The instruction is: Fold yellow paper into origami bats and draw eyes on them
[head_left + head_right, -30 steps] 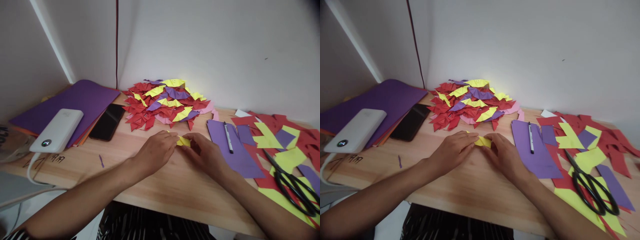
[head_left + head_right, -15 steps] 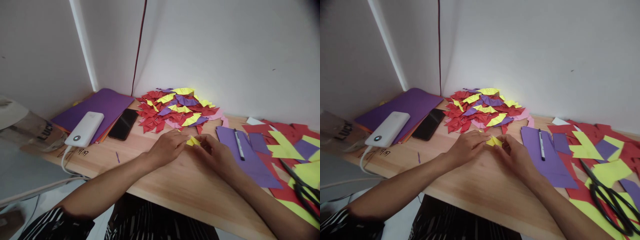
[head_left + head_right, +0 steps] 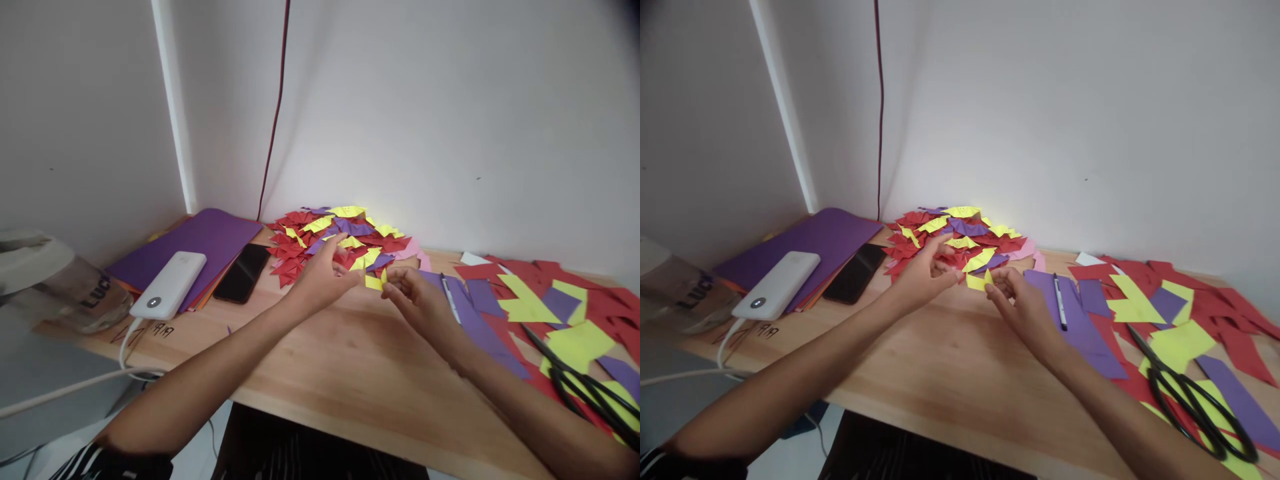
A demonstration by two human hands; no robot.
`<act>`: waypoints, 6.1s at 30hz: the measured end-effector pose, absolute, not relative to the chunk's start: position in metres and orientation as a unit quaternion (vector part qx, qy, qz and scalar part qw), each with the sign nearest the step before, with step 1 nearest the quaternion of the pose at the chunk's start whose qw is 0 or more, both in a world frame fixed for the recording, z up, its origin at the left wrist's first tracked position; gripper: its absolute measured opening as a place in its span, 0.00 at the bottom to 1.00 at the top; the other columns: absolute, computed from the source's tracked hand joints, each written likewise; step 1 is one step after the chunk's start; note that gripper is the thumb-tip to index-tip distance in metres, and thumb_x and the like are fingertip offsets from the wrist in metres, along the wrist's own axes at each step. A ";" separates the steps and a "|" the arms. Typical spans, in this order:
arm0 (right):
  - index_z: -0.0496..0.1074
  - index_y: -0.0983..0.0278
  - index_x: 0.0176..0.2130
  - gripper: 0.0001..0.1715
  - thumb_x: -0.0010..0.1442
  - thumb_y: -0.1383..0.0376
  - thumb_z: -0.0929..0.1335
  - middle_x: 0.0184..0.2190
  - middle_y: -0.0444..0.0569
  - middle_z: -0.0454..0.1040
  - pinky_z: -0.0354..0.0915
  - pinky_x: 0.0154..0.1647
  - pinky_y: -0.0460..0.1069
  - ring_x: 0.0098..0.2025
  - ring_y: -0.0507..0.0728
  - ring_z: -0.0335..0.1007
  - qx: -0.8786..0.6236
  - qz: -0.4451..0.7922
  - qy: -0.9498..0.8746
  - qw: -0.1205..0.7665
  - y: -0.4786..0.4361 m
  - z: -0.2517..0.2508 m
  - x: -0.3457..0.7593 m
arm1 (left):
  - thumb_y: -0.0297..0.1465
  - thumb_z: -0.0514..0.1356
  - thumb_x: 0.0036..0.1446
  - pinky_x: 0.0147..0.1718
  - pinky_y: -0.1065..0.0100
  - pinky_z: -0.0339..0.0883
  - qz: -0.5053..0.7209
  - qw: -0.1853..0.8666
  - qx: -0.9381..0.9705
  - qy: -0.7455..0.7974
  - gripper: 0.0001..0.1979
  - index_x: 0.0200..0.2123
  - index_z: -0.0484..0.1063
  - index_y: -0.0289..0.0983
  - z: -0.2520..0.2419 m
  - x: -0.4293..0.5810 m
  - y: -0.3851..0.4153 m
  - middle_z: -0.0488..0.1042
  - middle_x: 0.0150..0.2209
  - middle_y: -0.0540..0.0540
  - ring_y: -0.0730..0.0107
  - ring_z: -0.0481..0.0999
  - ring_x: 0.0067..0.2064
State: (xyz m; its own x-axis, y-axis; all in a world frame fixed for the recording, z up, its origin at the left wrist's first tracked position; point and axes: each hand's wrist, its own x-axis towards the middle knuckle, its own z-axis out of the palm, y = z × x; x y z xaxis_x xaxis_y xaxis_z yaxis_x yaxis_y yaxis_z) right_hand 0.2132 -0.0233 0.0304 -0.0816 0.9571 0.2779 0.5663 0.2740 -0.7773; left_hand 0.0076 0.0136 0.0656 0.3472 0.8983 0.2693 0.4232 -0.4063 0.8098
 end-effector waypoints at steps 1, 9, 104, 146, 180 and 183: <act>0.65 0.63 0.43 0.16 0.63 0.54 0.63 0.31 0.48 0.73 0.66 0.34 0.51 0.32 0.55 0.72 -0.550 0.237 -0.698 0.392 -0.022 0.035 0.212 | 0.36 0.61 0.55 0.35 0.65 0.74 0.345 0.382 0.734 0.443 0.34 0.62 0.52 0.36 0.065 0.010 0.014 0.69 0.52 0.36 0.71 0.77 0.36; 0.63 0.60 0.41 0.12 0.61 0.56 0.65 0.35 0.49 0.73 0.67 0.32 0.50 0.32 0.55 0.72 -0.505 0.230 -0.712 0.430 -0.009 0.045 0.186 | 0.26 0.57 0.56 0.29 0.69 0.72 0.407 0.648 0.534 0.360 0.07 0.39 0.65 0.31 0.058 0.020 0.015 0.75 0.26 0.46 0.73 0.76 0.25; 0.70 0.61 0.35 0.04 0.60 0.64 0.65 0.32 0.48 0.74 0.65 0.32 0.51 0.33 0.56 0.70 -0.507 0.207 -0.758 0.356 0.007 0.021 0.178 | 0.22 0.61 0.53 0.37 0.69 0.74 0.377 0.722 0.417 0.403 0.07 0.38 0.69 0.31 0.026 0.000 0.020 0.77 0.34 0.44 0.70 0.80 0.34; 0.68 0.62 0.38 0.12 0.56 0.58 0.69 0.34 0.45 0.73 0.61 0.27 0.47 0.28 0.52 0.67 -0.531 0.387 -0.663 0.359 0.008 0.025 0.177 | 0.21 0.58 0.54 0.26 0.72 0.71 0.354 0.587 0.589 0.427 0.13 0.43 0.65 0.35 0.026 -0.004 0.018 0.75 0.30 0.49 0.73 0.77 0.26; 0.69 0.64 0.26 0.20 0.65 0.57 0.61 0.25 0.45 0.72 0.60 0.30 0.47 0.28 0.51 0.66 -0.441 0.404 -0.732 0.327 -0.001 0.030 0.171 | 0.26 0.60 0.53 0.21 0.75 0.66 0.329 0.653 0.558 0.392 0.09 0.38 0.64 0.34 0.025 0.001 0.018 0.74 0.23 0.50 0.72 0.76 0.22; 0.69 0.64 0.25 0.21 0.65 0.56 0.61 0.25 0.46 0.73 0.60 0.30 0.48 0.28 0.52 0.66 -0.462 0.405 -0.718 0.327 -0.002 0.030 0.172 | 0.27 0.60 0.54 0.22 0.75 0.65 0.320 0.655 0.567 0.384 0.06 0.35 0.66 0.32 0.025 0.000 0.018 0.75 0.24 0.47 0.73 0.76 0.23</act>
